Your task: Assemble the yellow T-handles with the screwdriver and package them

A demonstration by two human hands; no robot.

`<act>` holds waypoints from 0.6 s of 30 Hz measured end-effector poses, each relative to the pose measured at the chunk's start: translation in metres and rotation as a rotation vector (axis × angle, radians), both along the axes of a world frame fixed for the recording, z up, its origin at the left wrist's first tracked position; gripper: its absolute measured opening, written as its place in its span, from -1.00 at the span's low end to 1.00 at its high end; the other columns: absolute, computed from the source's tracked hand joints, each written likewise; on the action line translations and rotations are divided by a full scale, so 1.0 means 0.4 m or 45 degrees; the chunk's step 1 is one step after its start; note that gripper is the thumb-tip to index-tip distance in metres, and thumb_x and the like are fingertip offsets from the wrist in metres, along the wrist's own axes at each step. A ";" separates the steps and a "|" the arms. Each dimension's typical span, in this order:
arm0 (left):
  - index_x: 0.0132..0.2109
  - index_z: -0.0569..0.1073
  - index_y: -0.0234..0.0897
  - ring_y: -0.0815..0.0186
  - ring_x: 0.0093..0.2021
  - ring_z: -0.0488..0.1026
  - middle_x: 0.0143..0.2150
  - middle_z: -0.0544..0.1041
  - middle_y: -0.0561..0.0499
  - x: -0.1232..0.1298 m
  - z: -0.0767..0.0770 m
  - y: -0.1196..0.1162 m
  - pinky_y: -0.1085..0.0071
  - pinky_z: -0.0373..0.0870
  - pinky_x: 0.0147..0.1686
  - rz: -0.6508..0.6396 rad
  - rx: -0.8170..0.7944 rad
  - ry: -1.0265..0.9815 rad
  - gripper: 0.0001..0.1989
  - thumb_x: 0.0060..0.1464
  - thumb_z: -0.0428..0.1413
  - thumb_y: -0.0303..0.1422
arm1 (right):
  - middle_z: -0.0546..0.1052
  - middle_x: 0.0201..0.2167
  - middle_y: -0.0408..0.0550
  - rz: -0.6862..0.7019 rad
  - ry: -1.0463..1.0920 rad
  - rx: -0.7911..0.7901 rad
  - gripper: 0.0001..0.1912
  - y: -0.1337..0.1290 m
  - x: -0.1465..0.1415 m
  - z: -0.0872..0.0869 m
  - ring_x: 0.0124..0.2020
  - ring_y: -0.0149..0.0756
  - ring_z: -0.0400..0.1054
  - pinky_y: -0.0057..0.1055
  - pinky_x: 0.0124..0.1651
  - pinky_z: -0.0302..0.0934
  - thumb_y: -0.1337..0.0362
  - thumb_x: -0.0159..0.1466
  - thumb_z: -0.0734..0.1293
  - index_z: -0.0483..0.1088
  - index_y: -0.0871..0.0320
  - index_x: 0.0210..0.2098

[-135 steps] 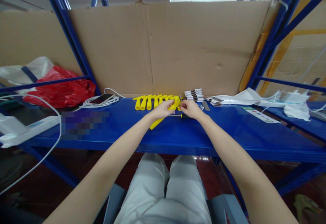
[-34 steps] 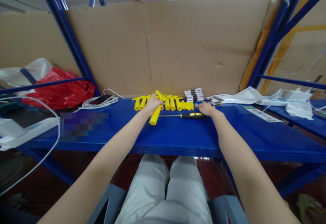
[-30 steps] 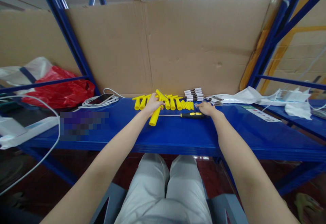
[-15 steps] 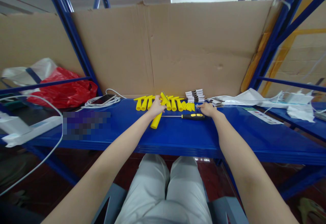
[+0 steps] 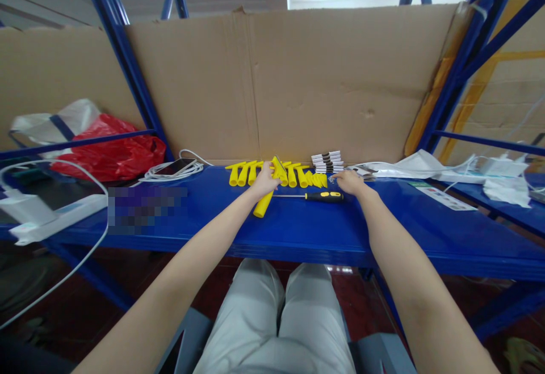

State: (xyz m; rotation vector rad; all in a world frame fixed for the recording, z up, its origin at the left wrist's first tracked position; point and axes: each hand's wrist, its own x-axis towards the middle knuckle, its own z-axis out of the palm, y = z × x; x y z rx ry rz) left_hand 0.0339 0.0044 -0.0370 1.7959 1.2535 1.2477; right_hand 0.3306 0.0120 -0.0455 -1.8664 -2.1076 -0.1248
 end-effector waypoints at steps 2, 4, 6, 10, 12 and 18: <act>0.00 0.22 -0.26 0.22 -0.09 0.50 -0.09 0.47 -0.10 -0.001 0.003 -0.004 0.35 0.46 -0.13 0.006 0.005 0.000 -0.48 -0.12 0.12 -0.67 | 0.58 -0.05 0.06 0.006 0.083 0.013 -0.58 -0.021 -0.012 0.021 0.02 -0.10 0.41 -0.28 0.09 0.25 0.18 0.27 0.15 0.57 0.17 -0.09; 0.00 0.22 -0.25 0.23 -0.10 0.50 -0.11 0.48 -0.08 -0.001 0.005 -0.007 0.35 0.46 -0.14 0.000 0.002 -0.001 -0.50 -0.10 0.11 -0.67 | 0.61 -0.14 0.09 0.048 0.156 -0.042 -0.56 -0.051 -0.030 0.044 -0.07 -0.08 0.46 -0.29 0.00 0.30 0.10 0.28 0.17 0.58 0.22 -0.17; 0.00 0.21 -0.24 0.24 -0.11 0.50 -0.12 0.48 -0.07 -0.002 0.007 -0.009 0.35 0.46 -0.15 -0.014 -0.007 -0.005 -0.50 -0.10 0.10 -0.67 | 0.62 -0.21 0.03 0.133 0.207 -0.134 -0.54 -0.082 -0.048 0.064 -0.13 -0.07 0.48 -0.28 -0.06 0.32 0.00 0.27 0.19 0.58 0.19 -0.22; 0.01 0.20 -0.24 0.24 -0.09 0.49 -0.09 0.47 -0.09 -0.003 0.012 -0.013 0.35 0.46 -0.14 -0.005 -0.003 -0.011 -0.49 -0.09 0.09 -0.67 | 0.63 -0.18 -0.05 0.351 0.199 -0.341 -0.53 -0.121 -0.077 0.079 -0.11 -0.07 0.48 -0.28 -0.04 0.32 -0.11 0.14 0.32 0.60 0.10 -0.19; 0.02 0.18 -0.25 0.22 -0.08 0.49 -0.08 0.47 -0.12 -0.004 0.015 -0.015 0.32 0.46 -0.13 0.014 -0.002 0.013 -0.48 -0.09 0.09 -0.67 | 0.62 -0.16 -0.06 0.395 0.144 -0.367 -0.52 -0.124 -0.090 0.077 -0.10 -0.06 0.47 -0.28 -0.02 0.32 -0.09 0.07 0.37 0.60 0.07 -0.16; 0.04 0.20 -0.22 0.19 -0.07 0.49 -0.09 0.47 -0.09 -0.006 0.017 -0.018 0.28 0.46 -0.11 0.003 -0.018 -0.047 -0.43 -0.14 0.12 -0.67 | 0.63 -0.19 -0.04 0.333 -0.066 -0.363 -0.60 -0.117 -0.127 0.068 -0.14 -0.06 0.48 -0.29 -0.08 0.33 0.06 0.06 0.39 0.60 0.07 -0.15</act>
